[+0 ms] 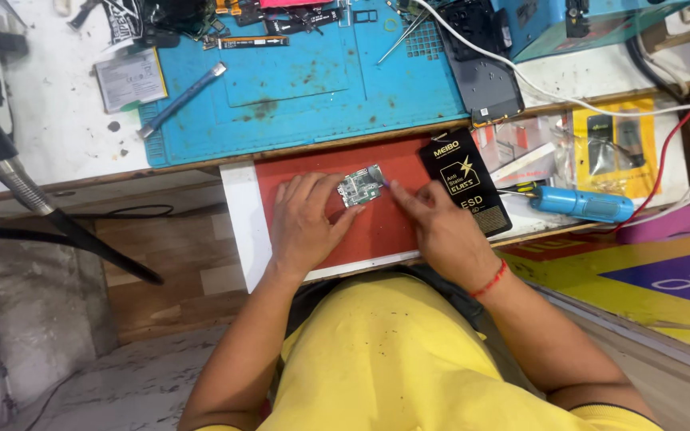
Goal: The person cleans a red smartphone and a small circuit board using a toothbrush. They wipe the phone with a plastic bag and a black card, then scrub the circuit board with the toothbrush on a red mat.
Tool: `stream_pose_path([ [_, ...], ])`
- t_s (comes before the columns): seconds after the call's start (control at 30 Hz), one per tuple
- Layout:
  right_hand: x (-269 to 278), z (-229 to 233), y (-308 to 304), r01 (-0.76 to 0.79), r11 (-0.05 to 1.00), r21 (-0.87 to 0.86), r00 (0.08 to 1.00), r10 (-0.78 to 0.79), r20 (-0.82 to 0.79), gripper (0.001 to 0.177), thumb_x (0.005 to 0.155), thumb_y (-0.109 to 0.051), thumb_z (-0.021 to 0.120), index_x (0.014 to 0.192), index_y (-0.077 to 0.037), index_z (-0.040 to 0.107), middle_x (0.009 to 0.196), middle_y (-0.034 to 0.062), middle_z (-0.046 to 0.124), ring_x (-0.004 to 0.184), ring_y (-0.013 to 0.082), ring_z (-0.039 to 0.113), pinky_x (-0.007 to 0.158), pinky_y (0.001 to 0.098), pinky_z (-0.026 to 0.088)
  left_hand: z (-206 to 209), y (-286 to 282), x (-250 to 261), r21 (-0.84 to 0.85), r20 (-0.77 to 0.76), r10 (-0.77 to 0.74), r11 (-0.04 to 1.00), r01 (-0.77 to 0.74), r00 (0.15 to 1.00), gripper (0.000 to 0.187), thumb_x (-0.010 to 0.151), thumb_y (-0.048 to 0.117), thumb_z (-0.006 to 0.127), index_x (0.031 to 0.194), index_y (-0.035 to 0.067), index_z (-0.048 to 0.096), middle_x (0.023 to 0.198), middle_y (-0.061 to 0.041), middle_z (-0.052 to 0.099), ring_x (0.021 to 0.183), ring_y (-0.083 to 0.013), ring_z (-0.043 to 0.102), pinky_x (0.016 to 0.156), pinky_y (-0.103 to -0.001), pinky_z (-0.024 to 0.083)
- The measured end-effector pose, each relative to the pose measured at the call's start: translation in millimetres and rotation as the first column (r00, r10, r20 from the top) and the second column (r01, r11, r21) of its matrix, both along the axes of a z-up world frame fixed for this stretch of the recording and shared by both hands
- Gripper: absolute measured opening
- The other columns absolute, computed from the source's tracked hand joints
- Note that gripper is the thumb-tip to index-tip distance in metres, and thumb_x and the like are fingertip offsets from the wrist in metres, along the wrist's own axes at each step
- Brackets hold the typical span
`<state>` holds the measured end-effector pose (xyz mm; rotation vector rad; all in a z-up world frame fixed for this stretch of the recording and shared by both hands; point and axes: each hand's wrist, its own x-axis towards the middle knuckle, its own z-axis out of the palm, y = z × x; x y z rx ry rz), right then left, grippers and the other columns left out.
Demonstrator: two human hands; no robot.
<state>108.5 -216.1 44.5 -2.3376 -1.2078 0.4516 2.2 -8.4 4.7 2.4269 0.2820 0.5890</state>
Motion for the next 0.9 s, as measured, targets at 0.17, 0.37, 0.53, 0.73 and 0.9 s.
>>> stream_pose_path([
  [0.17,1,-8,9,-0.001,1.000,-0.028,0.999,0.002,0.049,0.059,0.088,0.000,0.055,0.144,-0.019,0.060,0.110,0.0172,0.063,0.078,0.0399,0.069,0.069,0.0490,0.057,0,4,-1,-0.006,0.001,-0.003,1.000,0.003,1.000,0.048,0.078,0.029,0.089,0.117,0.008,0.068,0.111,-0.006,0.068,0.105,-0.0284,0.064,0.088,-0.043,0.044],
  [0.37,18,-2,27,-0.110,0.992,-0.065,0.982,0.119,0.149,0.052,0.089,-0.006,0.059,0.138,-0.025,0.065,0.112,0.0112,0.066,0.069,0.0349,0.069,0.059,0.0458,0.056,3,-1,-2,-0.051,0.003,0.039,0.998,-0.039,0.999,0.056,0.073,0.028,0.091,0.119,0.007,0.068,0.115,-0.008,0.065,0.109,-0.0290,0.063,0.092,-0.044,0.046],
  [0.53,16,-3,19,-0.236,0.971,0.040,0.965,0.229,0.130,0.059,0.084,-0.005,0.059,0.139,-0.026,0.066,0.103,0.0077,0.064,0.072,0.0302,0.070,0.062,0.0425,0.058,0,2,-1,-0.066,0.000,0.037,0.997,-0.037,0.999,0.055,0.073,0.027,0.091,0.119,0.007,0.068,0.116,-0.008,0.065,0.111,-0.0291,0.064,0.092,-0.044,0.046],
  [0.73,11,-2,15,-0.221,0.975,-0.011,0.969,0.221,0.110,0.063,0.078,-0.005,0.058,0.139,-0.021,0.064,0.103,0.0087,0.064,0.070,0.0323,0.069,0.060,0.0435,0.057,0,4,0,-0.044,-0.006,0.018,0.999,-0.018,1.000,0.053,0.075,0.026,0.091,0.118,0.007,0.068,0.115,-0.008,0.066,0.110,-0.0288,0.064,0.092,-0.044,0.046],
  [0.9,8,2,19,-0.135,0.991,-0.025,0.979,0.137,0.150,0.060,0.084,-0.002,0.056,0.140,-0.020,0.064,0.105,0.0111,0.064,0.067,0.0332,0.069,0.060,0.0446,0.057,0,3,-1,-0.039,0.001,0.007,0.999,-0.007,1.000,0.053,0.076,0.027,0.091,0.119,0.008,0.068,0.114,-0.007,0.068,0.109,-0.0286,0.064,0.093,-0.044,0.046],
])
